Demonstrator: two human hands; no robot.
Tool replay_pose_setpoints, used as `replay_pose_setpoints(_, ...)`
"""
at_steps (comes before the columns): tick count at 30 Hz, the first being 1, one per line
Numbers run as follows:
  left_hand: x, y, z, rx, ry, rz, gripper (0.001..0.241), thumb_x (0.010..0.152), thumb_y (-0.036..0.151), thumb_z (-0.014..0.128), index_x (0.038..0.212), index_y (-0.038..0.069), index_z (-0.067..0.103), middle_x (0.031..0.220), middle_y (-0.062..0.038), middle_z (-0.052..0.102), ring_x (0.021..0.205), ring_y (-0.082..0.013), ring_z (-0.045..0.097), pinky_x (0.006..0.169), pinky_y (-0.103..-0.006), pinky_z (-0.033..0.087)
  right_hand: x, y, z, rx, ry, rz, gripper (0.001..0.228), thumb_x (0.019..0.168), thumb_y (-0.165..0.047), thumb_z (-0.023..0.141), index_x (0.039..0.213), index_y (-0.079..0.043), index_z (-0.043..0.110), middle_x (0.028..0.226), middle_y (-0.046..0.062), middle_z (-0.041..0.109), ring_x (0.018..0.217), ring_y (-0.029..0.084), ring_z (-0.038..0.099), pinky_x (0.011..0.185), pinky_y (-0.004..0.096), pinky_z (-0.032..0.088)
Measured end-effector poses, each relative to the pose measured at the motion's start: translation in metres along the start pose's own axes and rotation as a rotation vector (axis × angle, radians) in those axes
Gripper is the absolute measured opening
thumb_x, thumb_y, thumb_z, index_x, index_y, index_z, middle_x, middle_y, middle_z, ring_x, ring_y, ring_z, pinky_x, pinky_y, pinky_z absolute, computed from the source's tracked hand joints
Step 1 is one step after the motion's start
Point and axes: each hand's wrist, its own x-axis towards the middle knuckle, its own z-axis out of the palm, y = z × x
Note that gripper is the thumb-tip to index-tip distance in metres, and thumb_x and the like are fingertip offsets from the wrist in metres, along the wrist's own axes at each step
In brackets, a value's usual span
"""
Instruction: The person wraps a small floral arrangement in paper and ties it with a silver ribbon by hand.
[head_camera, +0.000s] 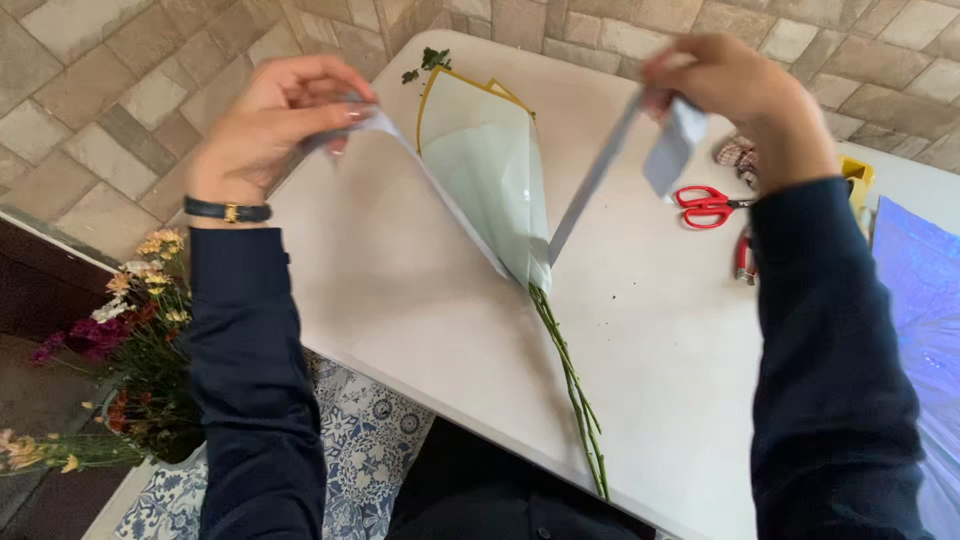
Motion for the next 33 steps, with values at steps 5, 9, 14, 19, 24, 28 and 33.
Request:
replay_pose_setpoints(5,0.007,0.030,0.043,-0.008,-0.196,0.101,0.023,0.092,0.007,0.064,0.114,0.004,0.060,0.111,-0.008,0.067,0.095,-0.0152,0.068,0.079,-0.0246,0.058,0.073,-0.029,0.056,0.174,0.075,-0.594,0.022,0.098,-0.024,0.058,0.117,-0.013,0.058,0.115,-0.001,0.063,0.098,0.011,0.057,0.081,0.027,0.042)
replay_pose_setpoints(9,0.016,0.036,0.068,0.087,-0.294,0.165,0.032,0.093,0.008,0.062,0.124,0.005,0.056,0.122,-0.007,0.063,0.111,-0.0125,0.063,0.097,-0.0232,0.053,0.058,-0.070,0.084,0.264,0.042,-0.947,0.040,0.106,-0.018,0.054,0.136,-0.001,0.036,0.140,0.021,0.048,0.134,0.032,0.044,0.107,0.044,0.042)
replay_pose_setpoints(14,0.028,0.023,0.079,0.129,-0.218,0.069,0.030,0.090,0.014,0.065,0.119,0.007,0.063,0.117,-0.005,0.067,0.106,-0.0091,0.064,0.093,-0.0199,0.053,0.057,-0.005,0.101,0.170,0.254,-0.840,0.023,0.103,-0.010,0.054,0.126,-0.011,0.051,0.116,0.007,0.065,0.107,0.019,0.062,0.081,0.031,0.050)
replay_pose_setpoints(19,0.066,0.011,0.092,0.240,-0.234,0.217,0.029,0.090,0.015,0.068,0.118,0.009,0.065,0.116,-0.004,0.068,0.107,-0.0105,0.064,0.095,-0.0235,0.053,0.087,0.163,0.178,0.014,0.330,-0.492,0.037,0.087,-0.029,0.075,0.115,-0.007,0.062,0.107,0.009,0.067,0.093,0.024,0.065,0.083,0.035,0.050)
replay_pose_setpoints(24,0.139,-0.021,0.126,0.219,-0.290,0.309,0.038,0.088,0.031,0.070,0.119,0.009,0.065,0.123,-0.008,0.067,0.114,-0.0139,0.062,0.097,-0.0251,0.047,0.025,0.146,0.209,0.233,-0.033,-0.036,0.038,0.082,-0.035,0.070,0.115,-0.016,0.066,0.110,-0.004,0.067,0.089,0.013,0.065,0.082,0.026,0.049)
replay_pose_setpoints(28,0.191,-0.108,0.158,0.172,-0.207,0.343,0.071,0.093,0.039,0.072,0.146,0.016,0.031,0.145,-0.014,0.050,0.135,-0.0261,0.051,0.110,-0.0300,0.041,0.025,0.147,0.230,0.285,0.127,-0.098,0.026,0.084,-0.027,0.073,0.107,-0.015,0.071,0.108,-0.005,0.070,0.086,0.013,0.068,0.075,0.025,0.049)
replay_pose_setpoints(33,0.150,-0.182,0.159,0.741,0.132,0.171,0.046,0.101,0.044,0.047,0.143,0.026,0.040,0.090,-0.005,0.073,0.096,-0.0294,0.068,0.087,-0.0488,0.051,0.039,0.164,0.257,0.330,0.275,-0.217,0.018,0.080,-0.012,0.074,0.098,-0.016,0.074,0.095,0.003,0.072,0.091,0.022,0.069,0.069,0.031,0.060)
